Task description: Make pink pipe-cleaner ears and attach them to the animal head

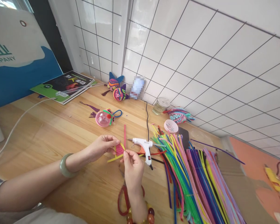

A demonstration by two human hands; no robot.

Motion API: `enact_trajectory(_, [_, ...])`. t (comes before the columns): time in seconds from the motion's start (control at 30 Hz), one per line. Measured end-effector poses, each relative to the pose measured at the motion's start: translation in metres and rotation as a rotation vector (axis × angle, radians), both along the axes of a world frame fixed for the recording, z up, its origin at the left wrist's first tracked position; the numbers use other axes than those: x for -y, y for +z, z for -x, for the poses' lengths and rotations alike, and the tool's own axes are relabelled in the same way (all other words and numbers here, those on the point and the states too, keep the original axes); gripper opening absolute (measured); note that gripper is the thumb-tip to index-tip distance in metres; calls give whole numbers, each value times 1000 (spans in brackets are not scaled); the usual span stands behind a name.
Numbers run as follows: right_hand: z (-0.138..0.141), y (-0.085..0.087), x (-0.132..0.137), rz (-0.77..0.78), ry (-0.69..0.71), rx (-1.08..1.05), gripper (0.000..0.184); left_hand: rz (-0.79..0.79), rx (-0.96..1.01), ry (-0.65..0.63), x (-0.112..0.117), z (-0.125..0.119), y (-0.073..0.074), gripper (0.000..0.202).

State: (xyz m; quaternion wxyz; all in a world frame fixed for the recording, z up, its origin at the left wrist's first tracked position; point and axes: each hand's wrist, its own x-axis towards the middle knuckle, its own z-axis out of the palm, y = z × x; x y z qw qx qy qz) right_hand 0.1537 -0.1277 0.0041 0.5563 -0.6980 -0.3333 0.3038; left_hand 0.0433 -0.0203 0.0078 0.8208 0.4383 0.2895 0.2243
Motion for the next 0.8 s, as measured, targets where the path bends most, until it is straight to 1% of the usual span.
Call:
enact_trajectory(0.2, [-3,-4,-1,-2,-41,-62,24,77,55,-4,-2,0,2,34])
enact_trajectory(0.3, [-4,-7,0,-7,-43,-91,25,99,74,-2,-2,-1,2,34])
enact_trajectory(0.47, [-5,-9,0,-24,-51,-81,26,55,13,9,-3,-1,-4,28])
enact_trajectory(0.63, [-7,-12,0,-38,-89,-91,27,27,-15,-14,-4,-1,-5,31])
enact_trajectory(0.7, [-9,-13,0,-43,-101,-97,27,16,-30,-39,-4,-1,-4,33])
enact_trajectory(0.8, [-12,-13,0,-53,-114,-86,28,-18,-50,-120,-3,-1,-4,36])
